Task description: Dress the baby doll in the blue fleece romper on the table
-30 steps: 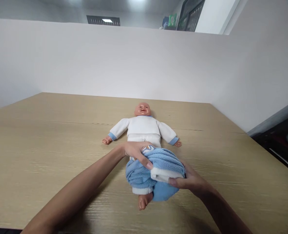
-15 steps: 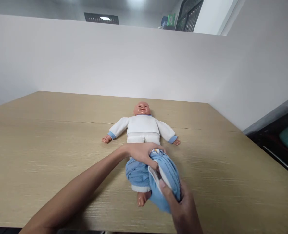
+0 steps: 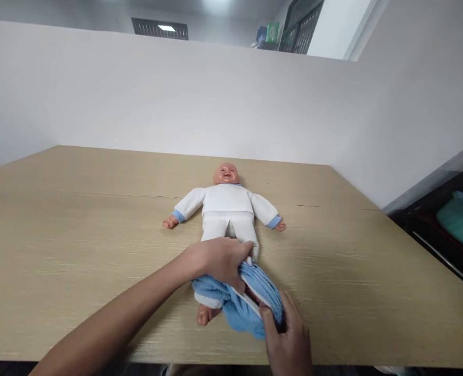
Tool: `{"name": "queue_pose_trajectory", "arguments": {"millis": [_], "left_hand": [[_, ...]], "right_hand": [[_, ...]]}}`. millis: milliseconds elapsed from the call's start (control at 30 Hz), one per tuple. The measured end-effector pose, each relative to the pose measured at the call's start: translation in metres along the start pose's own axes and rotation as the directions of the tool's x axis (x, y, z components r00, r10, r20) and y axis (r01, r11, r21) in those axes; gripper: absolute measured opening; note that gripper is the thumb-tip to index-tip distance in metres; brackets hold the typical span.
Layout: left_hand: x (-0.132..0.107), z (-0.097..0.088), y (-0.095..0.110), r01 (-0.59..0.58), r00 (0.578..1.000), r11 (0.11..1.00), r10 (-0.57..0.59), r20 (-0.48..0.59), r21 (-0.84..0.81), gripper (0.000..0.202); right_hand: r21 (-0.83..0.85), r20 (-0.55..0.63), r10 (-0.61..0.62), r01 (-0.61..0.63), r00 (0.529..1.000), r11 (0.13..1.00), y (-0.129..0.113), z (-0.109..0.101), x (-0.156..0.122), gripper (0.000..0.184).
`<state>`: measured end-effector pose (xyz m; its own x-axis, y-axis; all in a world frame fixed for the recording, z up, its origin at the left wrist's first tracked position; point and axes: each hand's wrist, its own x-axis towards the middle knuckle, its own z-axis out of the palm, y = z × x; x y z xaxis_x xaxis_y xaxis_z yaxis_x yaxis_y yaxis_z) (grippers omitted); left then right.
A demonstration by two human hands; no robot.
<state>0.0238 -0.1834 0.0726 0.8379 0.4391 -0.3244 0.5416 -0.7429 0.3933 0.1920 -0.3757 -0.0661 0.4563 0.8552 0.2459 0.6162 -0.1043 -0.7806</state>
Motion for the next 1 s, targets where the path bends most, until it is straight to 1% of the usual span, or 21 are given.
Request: {"name": "queue_pose_trajectory", "arguments": {"millis": [67, 133, 167, 233, 300, 367, 433, 500, 567, 667, 733, 867, 1000], "left_hand": [[-0.003, 0.005, 0.006, 0.055, 0.998, 0.998, -0.054, -0.031, 0.022, 0.072], [-0.006, 0.008, 0.010, 0.083, 0.996, 0.996, -0.082, -0.043, 0.038, 0.076], [-0.007, 0.010, 0.012, 0.083, 0.996, 0.996, -0.082, -0.044, 0.042, 0.078], [-0.008, 0.012, 0.011, 0.062, 0.997, 0.997, -0.061, -0.044, 0.035, 0.082], [-0.009, 0.016, 0.008, 0.042, 0.998, 0.999, -0.042, -0.050, 0.003, 0.082], [-0.011, 0.018, 0.003, 0.030, 0.997, 0.998, -0.035, -0.069, -0.063, 0.081], [-0.015, 0.020, -0.002, 0.021, 0.994, 0.985, -0.038, -0.100, -0.170, 0.080], [-0.021, 0.020, -0.005, 0.020, 0.992, 0.956, -0.056, -0.117, -0.292, 0.078], [-0.028, 0.020, -0.006, 0.019, 0.989, 0.918, -0.075, -0.127, -0.396, 0.075], [-0.037, 0.020, -0.005, -0.015, 0.984, 0.864, -0.078, -0.163, -0.503, 0.070], [-0.040, 0.021, -0.005, -0.043, 0.978, 0.833, -0.076, -0.192, -0.551, 0.067], [-0.042, 0.024, -0.004, -0.102, 0.971, 0.786, -0.055, -0.233, -0.610, 0.062], [-0.043, 0.027, -0.005, -0.176, 0.946, 0.787, -0.030, -0.322, -0.591, 0.056]], "right_hand": [[-0.059, 0.002, -0.012, 0.012, 1.000, 0.998, 0.010, 0.000, 0.001, 0.040], [-0.061, 0.034, -0.019, 0.021, 0.999, 0.998, 0.012, -0.001, 0.003, 0.037], [-0.044, 0.069, -0.010, 0.013, 0.998, 0.999, 0.011, -0.002, 0.004, 0.036], [0.004, 0.161, 0.038, -0.039, 0.986, 0.999, 0.006, -0.004, 0.006, 0.036], [0.059, 0.240, 0.097, -0.114, 0.966, 0.992, -0.001, -0.006, 0.008, 0.041], [0.153, 0.309, 0.143, -0.198, 0.940, 0.968, -0.007, -0.006, 0.008, 0.048], [0.269, 0.344, 0.184, -0.284, 0.921, 0.920, -0.011, -0.003, 0.007, 0.053], [0.366, 0.330, 0.223, -0.342, 0.917, 0.866, -0.014, 0.002, 0.005, 0.056], [0.439, 0.289, 0.237, -0.349, 0.927, 0.828, -0.017, 0.007, 0.006, 0.053], [0.537, 0.307, 0.164, -0.313, 0.938, 0.783, -0.026, 0.010, 0.012, 0.039], [0.573, 0.335, 0.111, -0.296, 0.936, 0.764, -0.033, 0.009, 0.018, 0.036], [0.617, 0.376, 0.069, -0.305, 0.924, 0.725, -0.046, 0.003, 0.031, 0.048], [0.689, 0.331, 0.018, -0.254, 0.944, 0.679, -0.047, 0.001, 0.043, 0.056]]}}
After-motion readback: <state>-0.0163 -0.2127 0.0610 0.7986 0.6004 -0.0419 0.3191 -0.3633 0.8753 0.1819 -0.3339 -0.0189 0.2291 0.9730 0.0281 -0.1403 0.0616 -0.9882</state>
